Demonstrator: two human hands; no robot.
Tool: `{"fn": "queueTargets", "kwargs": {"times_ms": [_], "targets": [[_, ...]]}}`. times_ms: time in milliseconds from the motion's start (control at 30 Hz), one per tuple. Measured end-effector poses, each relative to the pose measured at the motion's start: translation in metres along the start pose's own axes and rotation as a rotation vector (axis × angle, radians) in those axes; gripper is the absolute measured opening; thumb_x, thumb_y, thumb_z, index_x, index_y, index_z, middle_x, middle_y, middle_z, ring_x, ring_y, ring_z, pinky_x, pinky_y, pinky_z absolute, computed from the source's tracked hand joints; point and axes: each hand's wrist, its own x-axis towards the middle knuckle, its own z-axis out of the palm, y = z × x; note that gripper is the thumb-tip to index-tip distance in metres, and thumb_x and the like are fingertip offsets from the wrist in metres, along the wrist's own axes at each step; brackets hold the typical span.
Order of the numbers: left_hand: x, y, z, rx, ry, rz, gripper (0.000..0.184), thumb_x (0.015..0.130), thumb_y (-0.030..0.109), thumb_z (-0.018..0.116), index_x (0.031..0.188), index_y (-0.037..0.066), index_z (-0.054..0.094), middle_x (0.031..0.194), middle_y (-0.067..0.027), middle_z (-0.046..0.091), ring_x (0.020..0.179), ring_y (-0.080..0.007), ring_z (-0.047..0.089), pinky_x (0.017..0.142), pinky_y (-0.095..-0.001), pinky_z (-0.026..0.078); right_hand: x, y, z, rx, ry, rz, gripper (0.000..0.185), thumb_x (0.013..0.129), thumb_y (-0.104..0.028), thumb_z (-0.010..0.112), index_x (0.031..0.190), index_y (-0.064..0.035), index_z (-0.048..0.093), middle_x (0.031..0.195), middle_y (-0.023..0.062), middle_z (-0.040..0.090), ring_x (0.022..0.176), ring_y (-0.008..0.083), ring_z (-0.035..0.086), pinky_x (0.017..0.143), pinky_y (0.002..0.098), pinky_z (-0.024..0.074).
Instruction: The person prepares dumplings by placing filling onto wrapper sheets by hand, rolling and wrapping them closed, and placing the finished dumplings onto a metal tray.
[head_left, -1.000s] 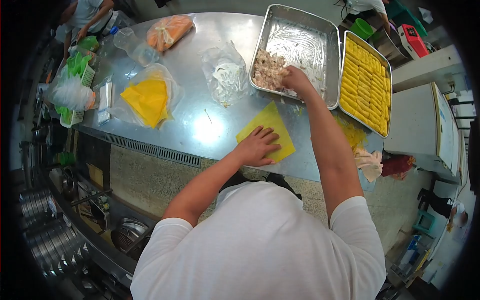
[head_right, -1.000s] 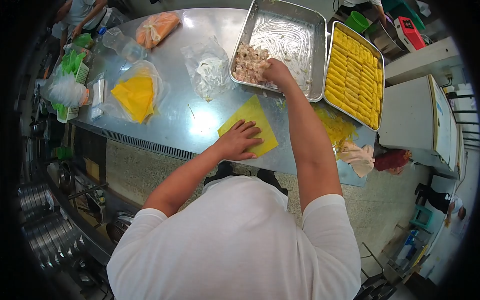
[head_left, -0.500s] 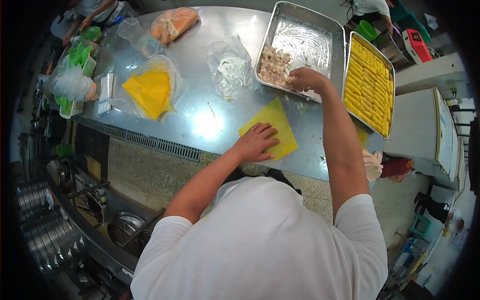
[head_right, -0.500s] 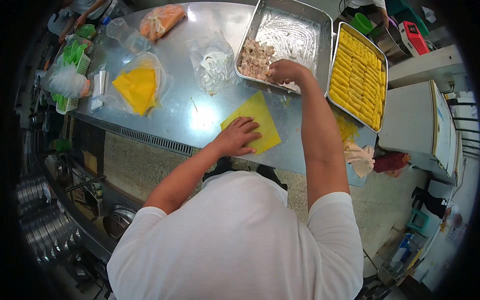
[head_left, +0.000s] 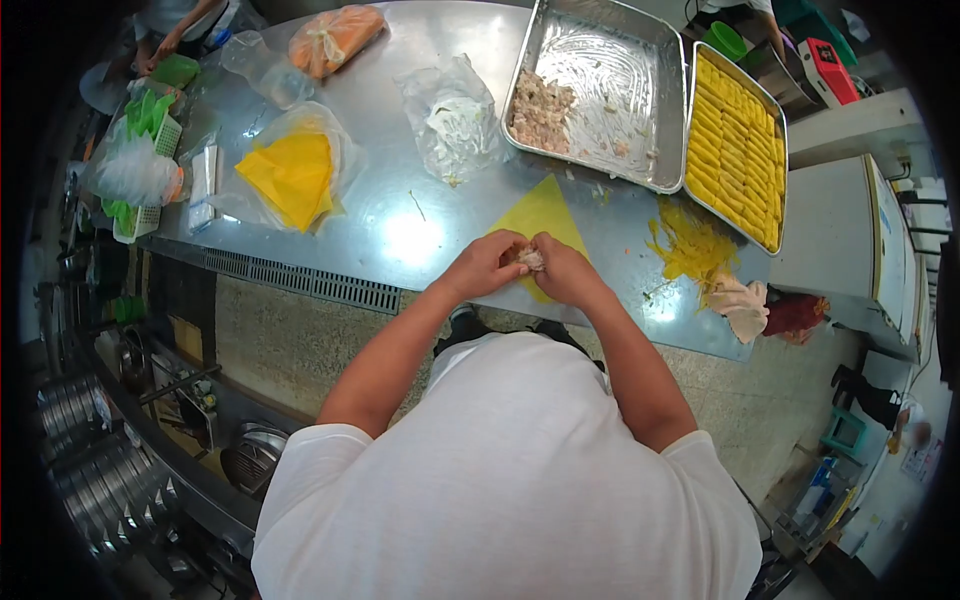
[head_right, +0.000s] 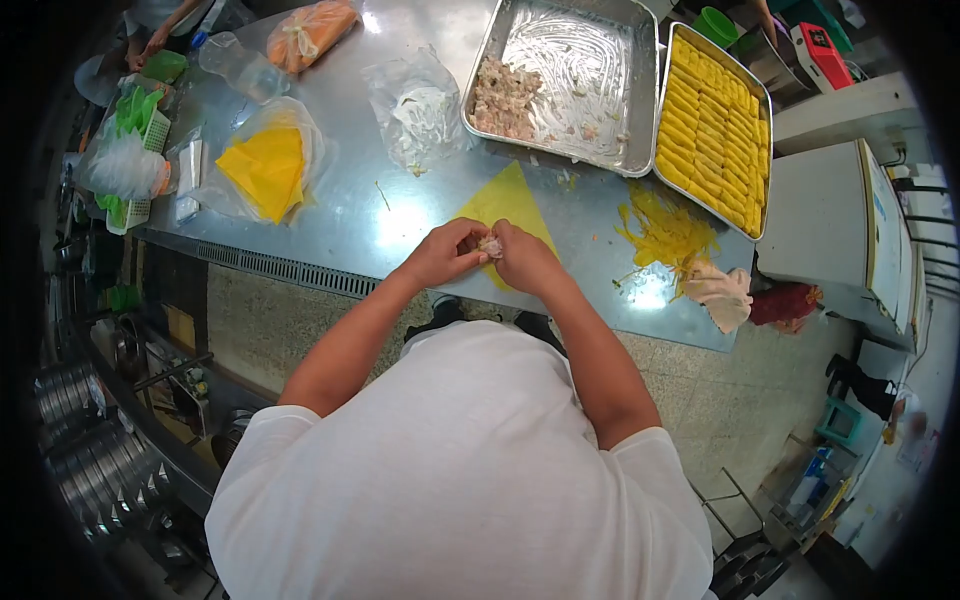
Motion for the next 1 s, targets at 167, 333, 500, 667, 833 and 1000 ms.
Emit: {"fn": "queueTargets", "kwargs": {"times_ms": [167,333,500,667,833,1000], "targets": [[0.008,0.007,0.003,0.062,0.024,-0.019,0.027,0.088,0.015,0.079,0.111,0.003,0.069,0.094,-0.0073,0.067,0.082,-0.0171,0.066,0.075,-0.0315,0.054,-0.022,-0.007,-0.005,0.094,0.266,-0.108,0.039,0.086,-0.011,0.073,0.122,-0.0071,0.059,0.108,0.0157,0.063,0.102,0.0386,0.064,0.084,0.0467,0.0529],[0.011,0.001,0.012,0.209,0.063,0.168,0.030,0.084,0.020,0.080,0.108,0.007,0.070,0.094,-0.0118,0.067,0.086,-0.0295,0.068,0.076,-0.0379,0.055,-0.021,0.005,0.009,0.114,0.323,-0.132,0.022,0.088,-0.007,0.070,0.110,-0.0057,0.067,0.102,0.0131,0.062,0.095,0.0354,0.065,0.081,0.0437,0.0537],[0.006,0.011,0.009,0.235,0.053,0.170,0.039,0.082,0.023,0.082,0.114,0.007,0.068,0.103,-0.0082,0.070,0.094,-0.0286,0.068,0.082,-0.0382,0.056,-0.023,0.015,0.006,0.069,0.362,-0.208,0.018,0.088,-0.005,0.070,0.106,-0.0046,0.070,0.097,0.0110,0.063,0.087,0.0303,0.066,0.075,0.0387,0.0544],[0.012,0.010,0.021,0.339,0.154,0.297,0.042,0.078,0.019,0.082,0.116,0.011,0.067,0.111,-0.0087,0.070,0.099,-0.0321,0.068,0.085,-0.0427,0.055,-0.021,0.024,0.015,0.427,0.408,0.184,0.011,0.089,-0.005,0.071,0.099,-0.0015,0.071,0.086,0.0100,0.067,0.076,0.0206,0.067,0.068,0.0335,0.0527],[0.014,-0.002,0.028,0.407,0.050,0.182,0.051,0.076,0.018,0.082,0.123,0.012,0.063,0.116,-0.0105,0.069,0.104,-0.0332,0.067,0.088,-0.0434,0.055,-0.014,0.020,0.016,0.473,0.423,0.140,0.012,0.090,-0.010,0.071,0.098,-0.0015,0.070,0.085,0.0137,0.068,0.077,0.0266,0.067,0.069,0.0363,0.0530],[0.013,0.010,0.027,0.277,0.277,0.329,0.057,0.076,0.022,0.083,0.128,0.012,0.064,0.112,-0.0122,0.071,0.099,-0.0302,0.068,0.085,-0.0414,0.056,-0.013,0.005,0.014,0.115,0.450,-0.154,0.019,0.085,-0.012,0.071,0.102,-0.0027,0.069,0.086,0.0154,0.065,0.080,0.0348,0.065,0.071,0.0428,0.0532]]}}
